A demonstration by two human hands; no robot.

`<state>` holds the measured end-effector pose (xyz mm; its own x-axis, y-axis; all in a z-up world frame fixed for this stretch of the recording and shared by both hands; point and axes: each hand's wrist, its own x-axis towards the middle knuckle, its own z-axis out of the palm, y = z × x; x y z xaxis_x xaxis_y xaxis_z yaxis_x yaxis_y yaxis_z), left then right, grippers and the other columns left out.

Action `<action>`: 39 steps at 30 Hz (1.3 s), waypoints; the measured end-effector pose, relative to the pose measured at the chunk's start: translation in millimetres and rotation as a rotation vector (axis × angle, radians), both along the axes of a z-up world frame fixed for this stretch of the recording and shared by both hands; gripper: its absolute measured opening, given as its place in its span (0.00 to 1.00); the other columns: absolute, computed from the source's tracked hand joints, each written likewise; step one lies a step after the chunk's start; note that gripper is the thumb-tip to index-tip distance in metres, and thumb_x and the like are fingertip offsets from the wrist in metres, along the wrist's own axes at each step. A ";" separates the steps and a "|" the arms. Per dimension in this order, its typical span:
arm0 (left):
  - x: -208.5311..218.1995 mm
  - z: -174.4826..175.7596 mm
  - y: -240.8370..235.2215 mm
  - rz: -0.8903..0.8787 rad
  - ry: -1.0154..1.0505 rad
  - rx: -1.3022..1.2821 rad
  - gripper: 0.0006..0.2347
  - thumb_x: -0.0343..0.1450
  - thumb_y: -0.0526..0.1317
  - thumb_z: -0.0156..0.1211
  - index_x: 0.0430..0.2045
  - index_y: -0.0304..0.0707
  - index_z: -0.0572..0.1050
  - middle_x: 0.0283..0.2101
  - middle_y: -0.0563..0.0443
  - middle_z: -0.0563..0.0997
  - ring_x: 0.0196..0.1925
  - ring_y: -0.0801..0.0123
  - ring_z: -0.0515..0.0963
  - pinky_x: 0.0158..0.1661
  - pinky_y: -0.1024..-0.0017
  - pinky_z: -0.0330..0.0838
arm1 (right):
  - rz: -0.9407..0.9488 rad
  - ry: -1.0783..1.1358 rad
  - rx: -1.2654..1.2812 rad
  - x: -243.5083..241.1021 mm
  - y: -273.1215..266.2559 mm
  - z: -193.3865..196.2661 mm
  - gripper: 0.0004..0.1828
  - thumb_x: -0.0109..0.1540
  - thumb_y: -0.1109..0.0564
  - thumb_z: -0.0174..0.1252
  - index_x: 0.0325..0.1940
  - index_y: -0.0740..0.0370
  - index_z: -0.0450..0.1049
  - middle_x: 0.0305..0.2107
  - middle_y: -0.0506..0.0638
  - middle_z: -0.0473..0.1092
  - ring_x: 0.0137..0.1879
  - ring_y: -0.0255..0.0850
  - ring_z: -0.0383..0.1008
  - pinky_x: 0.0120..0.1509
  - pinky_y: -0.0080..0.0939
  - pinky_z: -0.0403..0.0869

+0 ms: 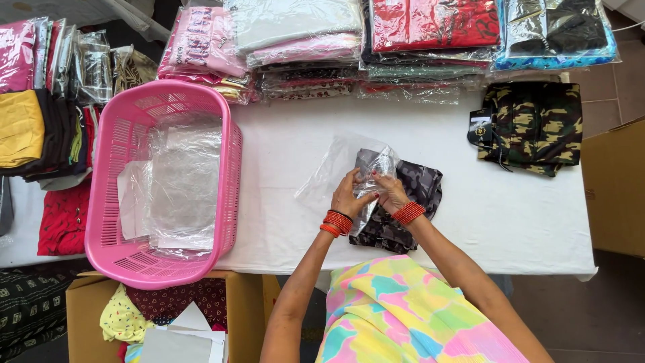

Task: The person folds a pair of camouflage-patterned shorts on a white table. They smooth the fabric, fold the garment into a compact rectangle, and then place it into a clear plastic bag. The person then moves the packaged shorts to a stack of other packaged clothes.

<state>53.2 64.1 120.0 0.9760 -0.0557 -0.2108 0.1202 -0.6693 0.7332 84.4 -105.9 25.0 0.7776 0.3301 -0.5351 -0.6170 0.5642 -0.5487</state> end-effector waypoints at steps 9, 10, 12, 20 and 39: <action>23.3 1.3 16.2 0.188 0.105 -0.312 0.10 0.70 0.41 0.64 0.40 0.35 0.80 0.34 0.51 0.85 0.35 0.71 0.83 0.36 0.71 0.78 | 0.119 -0.046 0.288 7.0 -10.5 70.1 0.20 0.58 0.53 0.67 0.53 0.55 0.72 0.47 0.47 0.75 0.51 0.36 0.78 0.56 0.44 0.79; 25.5 1.2 20.1 0.209 0.106 -0.355 0.08 0.73 0.40 0.61 0.38 0.34 0.80 0.33 0.52 0.85 0.35 0.72 0.84 0.36 0.72 0.78 | 0.172 -0.098 0.279 7.3 -11.9 82.7 0.25 0.57 0.54 0.66 0.58 0.54 0.73 0.51 0.47 0.74 0.54 0.36 0.76 0.59 0.42 0.77; 27.4 -3.5 27.2 0.197 0.062 -0.397 0.07 0.74 0.39 0.60 0.37 0.33 0.79 0.33 0.52 0.85 0.36 0.73 0.84 0.38 0.73 0.79 | 0.182 -0.127 0.234 8.5 -22.9 15.3 0.21 0.62 0.55 0.67 0.58 0.57 0.71 0.53 0.50 0.72 0.57 0.40 0.75 0.61 0.47 0.76; 29.5 2.2 28.0 0.160 0.010 -0.512 0.08 0.77 0.39 0.56 0.36 0.32 0.78 0.33 0.52 0.84 0.37 0.76 0.83 0.42 0.75 0.79 | 0.245 -0.030 0.273 8.7 -8.2 96.1 0.32 0.53 0.46 0.64 0.61 0.48 0.65 0.51 0.48 0.76 0.51 0.43 0.80 0.55 0.57 0.80; 47.8 66.8 55.3 0.180 -0.655 0.499 0.05 0.74 0.40 0.61 0.36 0.40 0.78 0.31 0.52 0.83 0.23 0.64 0.77 0.27 0.68 0.70 | -0.086 -0.099 -0.367 26.7 -32.5 95.9 0.24 0.59 0.64 0.65 0.56 0.56 0.65 0.34 0.51 0.75 0.28 0.32 0.73 0.26 0.30 0.75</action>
